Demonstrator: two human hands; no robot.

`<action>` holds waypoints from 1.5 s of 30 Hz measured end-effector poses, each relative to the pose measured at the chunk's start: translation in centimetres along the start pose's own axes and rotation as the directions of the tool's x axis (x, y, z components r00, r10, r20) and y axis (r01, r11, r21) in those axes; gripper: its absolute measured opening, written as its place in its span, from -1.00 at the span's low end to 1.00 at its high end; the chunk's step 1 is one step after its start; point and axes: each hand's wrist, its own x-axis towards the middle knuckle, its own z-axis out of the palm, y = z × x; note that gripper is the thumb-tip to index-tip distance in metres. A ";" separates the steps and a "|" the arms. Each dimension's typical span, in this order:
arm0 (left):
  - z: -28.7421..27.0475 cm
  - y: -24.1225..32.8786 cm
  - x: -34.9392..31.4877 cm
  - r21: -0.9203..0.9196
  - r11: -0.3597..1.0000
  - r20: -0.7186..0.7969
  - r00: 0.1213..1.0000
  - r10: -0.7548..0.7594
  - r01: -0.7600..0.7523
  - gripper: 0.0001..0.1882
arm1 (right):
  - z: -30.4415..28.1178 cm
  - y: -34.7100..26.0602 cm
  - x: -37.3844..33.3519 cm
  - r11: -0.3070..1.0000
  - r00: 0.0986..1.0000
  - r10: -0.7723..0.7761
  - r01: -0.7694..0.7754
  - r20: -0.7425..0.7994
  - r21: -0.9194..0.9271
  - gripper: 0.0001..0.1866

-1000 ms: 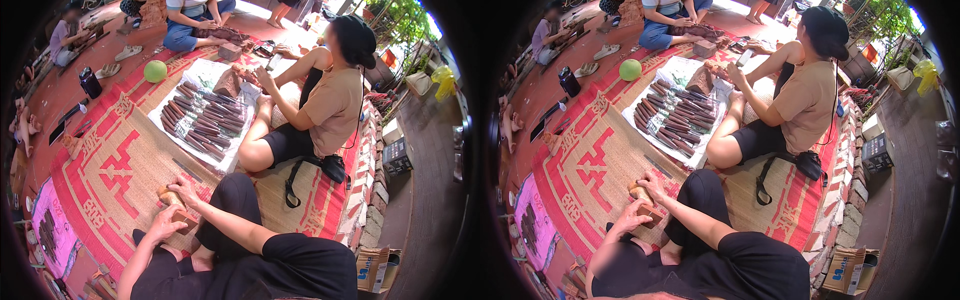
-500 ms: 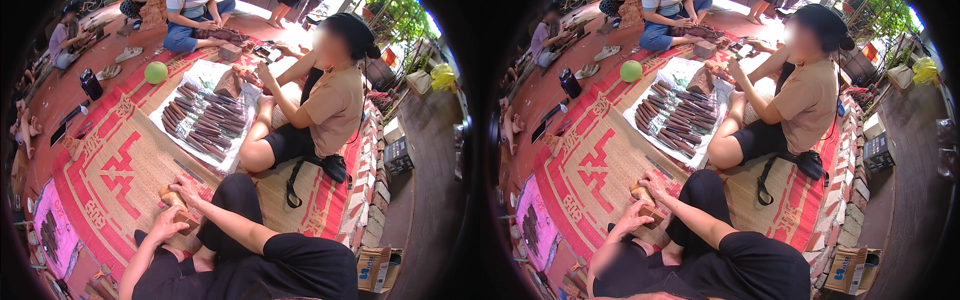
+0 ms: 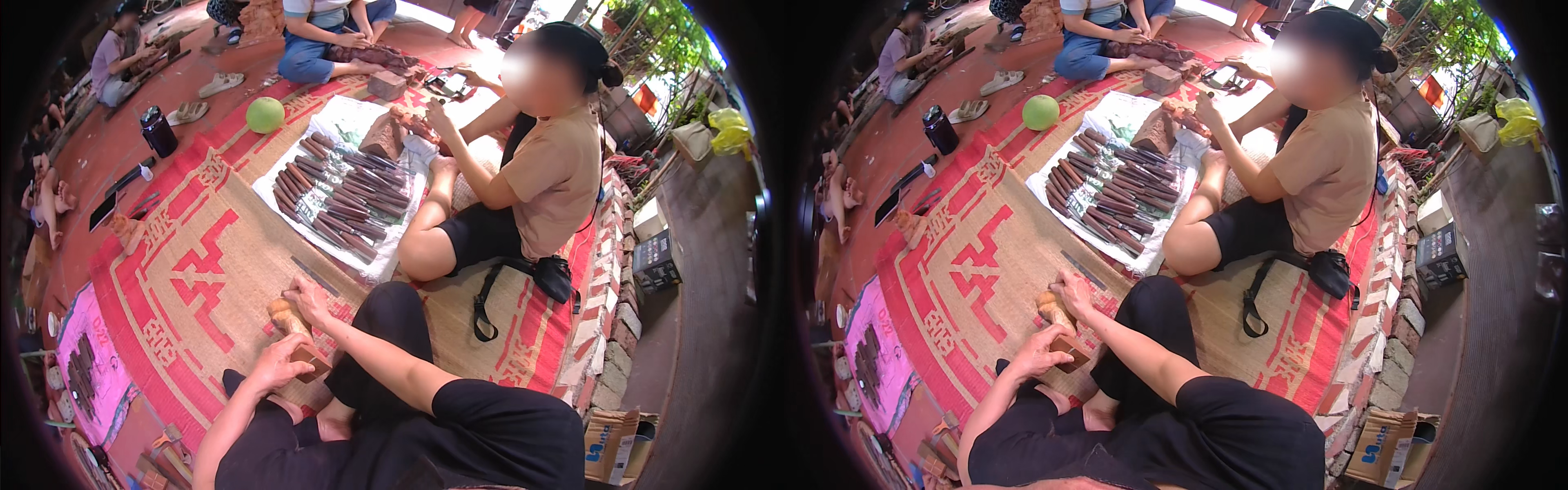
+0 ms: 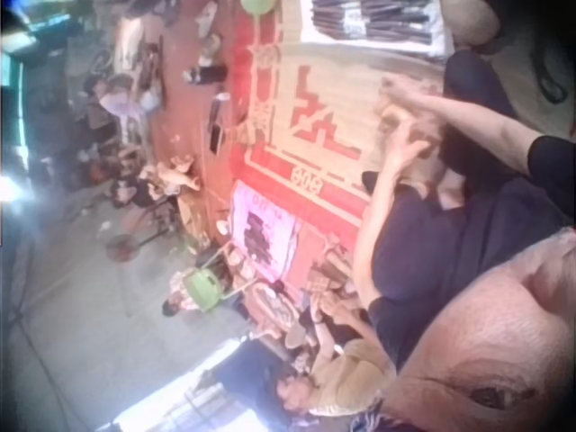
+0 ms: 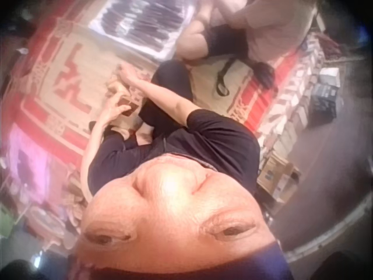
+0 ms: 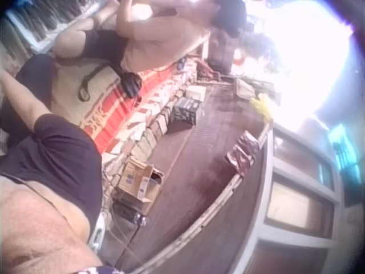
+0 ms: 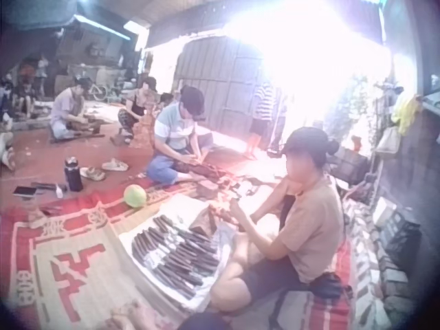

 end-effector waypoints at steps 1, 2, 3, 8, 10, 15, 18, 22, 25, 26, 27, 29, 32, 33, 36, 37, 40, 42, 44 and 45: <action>0.0 0.3 -0.1 0.023 1.000 -0.009 1.000 0.000 0.000 -0.57 | 0.0 -0.1 0.5 0.999 0.999 0.013 -0.016 -0.045 -0.052 -0.76; 0.0 1.0 -0.2 0.046 0.999 -0.018 1.000 0.000 0.001 -0.58 | -0.2 -0.2 0.8 0.997 0.997 0.058 -0.060 -0.042 -0.045 -0.76; 0.0 1.3 -0.2 0.069 0.998 -0.026 1.000 -0.001 0.002 -0.60 | -0.4 -0.1 0.8 0.999 0.999 0.044 -0.044 -0.012 -0.011 -0.77; -0.2 0.5 -0.3 0.073 0.997 -0.026 1.000 -0.008 0.010 -0.59 | 0.2 -0.3 -0.8 0.997 0.988 -0.069 0.066 0.140 0.030 -0.77; -0.1 0.1 -0.2 0.043 0.999 -0.028 1.000 -0.011 0.012 -0.59 | 0.6 -0.1 -0.8 0.997 0.986 -0.075 0.078 0.150 -0.018 -0.77; -0.3 1.0 0.0 0.162 0.986 0.025 0.999 0.029 -0.033 -0.59 | 0.6 0.6 1.7 0.995 0.995 0.099 -0.099 0.004 -0.011 -0.77; -0.5 1.5 -0.7 0.178 0.984 0.023 1.000 0.014 -0.018 -0.59 | 0.1 -0.1 1.6 0.997 0.999 0.051 -0.051 0.006 0.051 -0.78; -0.4 1.2 -0.6 0.134 0.991 0.015 1.000 -0.013 0.011 -0.61 | 0.4 -0.6 -0.2 0.987 0.973 -0.158 0.154 0.168 0.036 -0.80; -0.6 1.9 -0.5 0.149 0.988 0.014 0.999 -0.045 0.043 -0.61 | 0.3 -0.8 -0.2 0.994 0.964 -0.105 0.110 0.245 -0.006 -0.80; -0.7 2.1 -0.5 0.150 0.987 0.013 0.999 -0.053 0.050 -0.62 | 0.3 -0.8 0.0 0.994 0.963 -0.093 0.104 0.254 -0.030 -0.80; -0.6 1.9 -0.6 0.149 0.988 0.022 0.999 -0.032 0.028 -0.61 | 0.3 -0.8 0.3 0.994 0.962 -0.080 0.098 0.262 -0.054 -0.80; -0.6 1.5 -0.4 0.148 0.989 0.044 0.999 0.017 -0.023 -0.61 | 0.7 -0.4 1.2 1.000 0.995 -0.014 0.013 0.095 0.008 -0.79; -0.4 1.6 -0.6 0.208 0.978 0.074 0.997 -0.012 -0.004 -0.59 | 0.0 -0.7 1.6 0.992 0.996 0.069 -0.075 0.059 0.106 -0.79; -0.6 1.2 -0.9 0.185 0.983 0.056 0.998 -0.015 0.005 -0.59 | -0.1 -1.3 1.4 0.985 0.992 0.089 -0.100 0.087 0.137 -0.79; -0.2 0.6 -0.7 0.135 0.991 0.033 0.999 -0.011 0.006 -0.59 | 0.2 -1.1 0.3 0.993 0.962 -0.118 0.108 0.246 0.054 -0.79; -0.4 1.2 -0.7 0.145 0.989 0.030 0.999 -0.015 0.011 -0.59 | 0.4 -1.0 0.2 0.985 0.934 -0.172 0.162 0.314 0.056 -0.78; -0.5 1.2 -0.3 0.148 0.988 0.022 0.999 -0.045 0.041 -0.58 | 0.6 -0.8 0.4 0.992 0.943 -0.129 0.127 0.306 0.027 -0.78; -0.5 0.8 -0.5 0.173 0.985 0.027 0.999 -0.032 0.027 -0.57 | 1.1 -1.1 0.6 0.996 0.971 -0.065 0.076 0.228 -0.038 -0.77; -0.4 0.5 -0.3 0.225 0.973 0.055 0.997 0.047 -0.059 -0.56 | 1.5 -1.0 1.8 0.993 0.998 0.032 -0.025 0.060 -0.114 -0.76; -0.1 0.4 -0.6 0.267 0.958 0.054 0.994 0.093 -0.104 -0.56 | 1.7 -0.9 2.0 0.991 0.998 0.004 0.003 0.057 -0.131 -0.77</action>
